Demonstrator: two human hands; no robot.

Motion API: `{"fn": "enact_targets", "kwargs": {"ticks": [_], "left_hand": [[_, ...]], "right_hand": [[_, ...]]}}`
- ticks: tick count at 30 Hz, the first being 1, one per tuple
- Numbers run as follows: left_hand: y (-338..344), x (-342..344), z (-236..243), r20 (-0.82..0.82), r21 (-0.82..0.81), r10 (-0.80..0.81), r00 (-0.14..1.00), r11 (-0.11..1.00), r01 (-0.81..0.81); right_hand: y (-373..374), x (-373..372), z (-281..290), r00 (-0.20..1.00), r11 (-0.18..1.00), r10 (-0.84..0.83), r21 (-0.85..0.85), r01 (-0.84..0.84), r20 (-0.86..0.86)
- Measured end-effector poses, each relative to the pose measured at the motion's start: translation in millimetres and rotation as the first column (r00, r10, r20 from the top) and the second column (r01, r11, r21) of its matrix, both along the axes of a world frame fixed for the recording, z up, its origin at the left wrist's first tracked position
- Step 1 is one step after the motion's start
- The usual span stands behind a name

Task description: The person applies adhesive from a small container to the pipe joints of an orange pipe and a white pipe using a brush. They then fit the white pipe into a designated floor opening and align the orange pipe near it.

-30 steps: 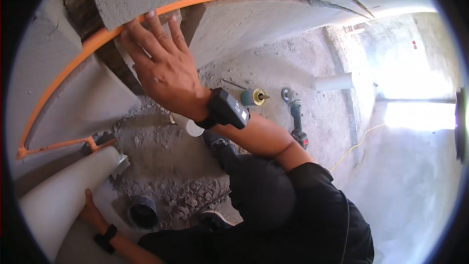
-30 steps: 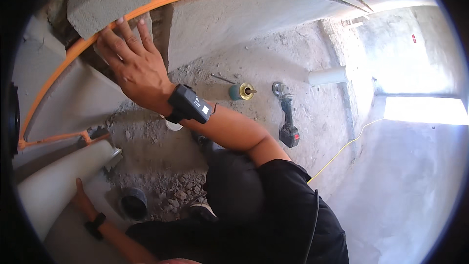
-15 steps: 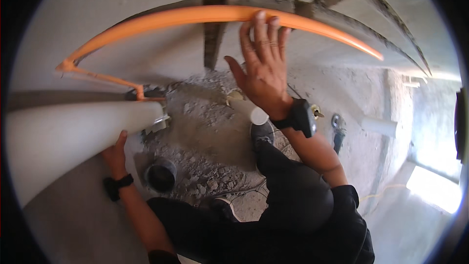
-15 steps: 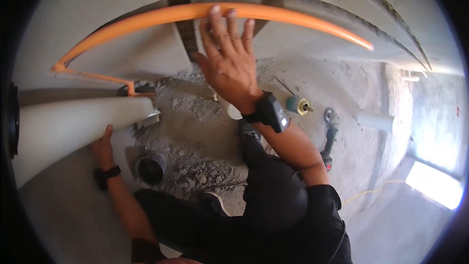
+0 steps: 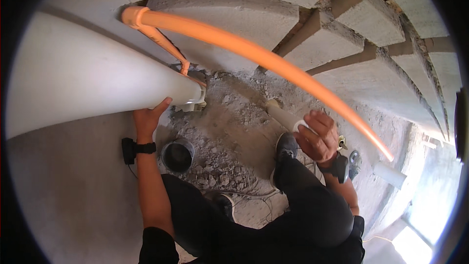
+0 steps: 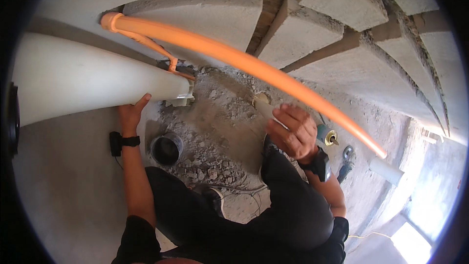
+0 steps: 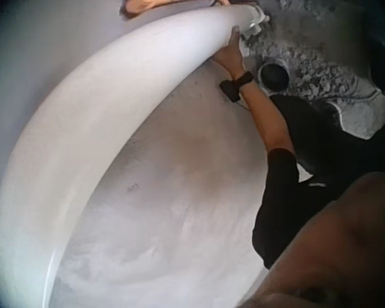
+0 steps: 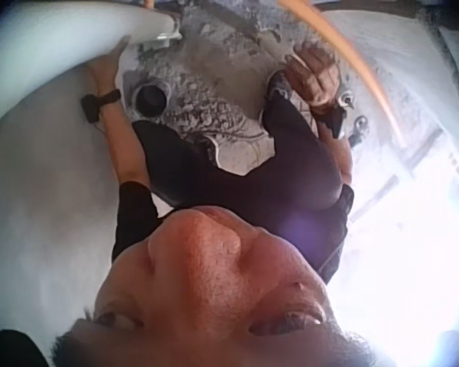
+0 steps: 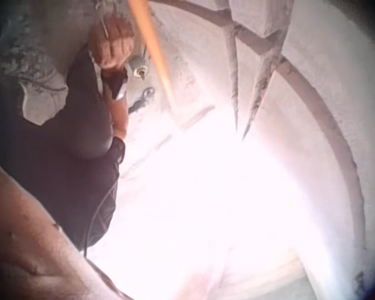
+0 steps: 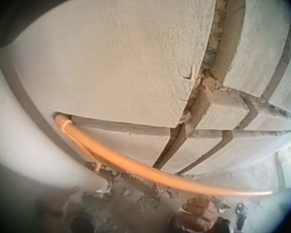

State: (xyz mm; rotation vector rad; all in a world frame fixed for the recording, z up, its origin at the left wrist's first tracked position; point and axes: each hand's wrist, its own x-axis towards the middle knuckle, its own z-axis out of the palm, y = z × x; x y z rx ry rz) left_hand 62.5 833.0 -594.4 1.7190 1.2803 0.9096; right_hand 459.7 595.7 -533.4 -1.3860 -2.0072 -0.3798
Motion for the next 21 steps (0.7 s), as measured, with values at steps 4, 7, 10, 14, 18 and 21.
{"fn": "enact_targets", "kwargs": {"ticks": [4, 7, 10, 14, 18, 21], "left_hand": [[1, 5, -4, -0.071, 0.034, 0.019, 0.997, 0.999, -0.017], [4, 3, -10, -0.001, 0.063, 0.02, 1.0, 0.998, -0.02], [3, 7, -9, 0.045, 0.086, 0.024, 0.999, 0.996, -0.028], [1, 7, -1, 0.023, 0.108, 0.025, 0.999, 0.994, -0.027], [4, 9, 0, 0.027, 0.113, 0.02, 0.999, 0.993, -0.023], [3, 22, -10, 0.067, 0.062, 0.051, 0.996, 0.997, -0.055]], "right_hand": [[-20, 7, -5, 0.973, 0.973, -0.072, -0.229, 0.02, -0.219], [-32, 12, -9, 0.611, 0.898, -0.382, -0.433, 0.07, -0.693], [-40, 23, 0, -0.134, 0.951, -0.286, -0.264, -0.158, -0.949], [-62, 40, 2, -0.384, 0.975, -0.104, -0.018, -0.222, -0.917], [-92, 33, -1, 0.024, 0.922, -0.195, -0.192, -0.337, -0.98], [-93, 18, 20, 0.179, 0.882, -0.022, -0.103, -0.459, -0.984]]}}
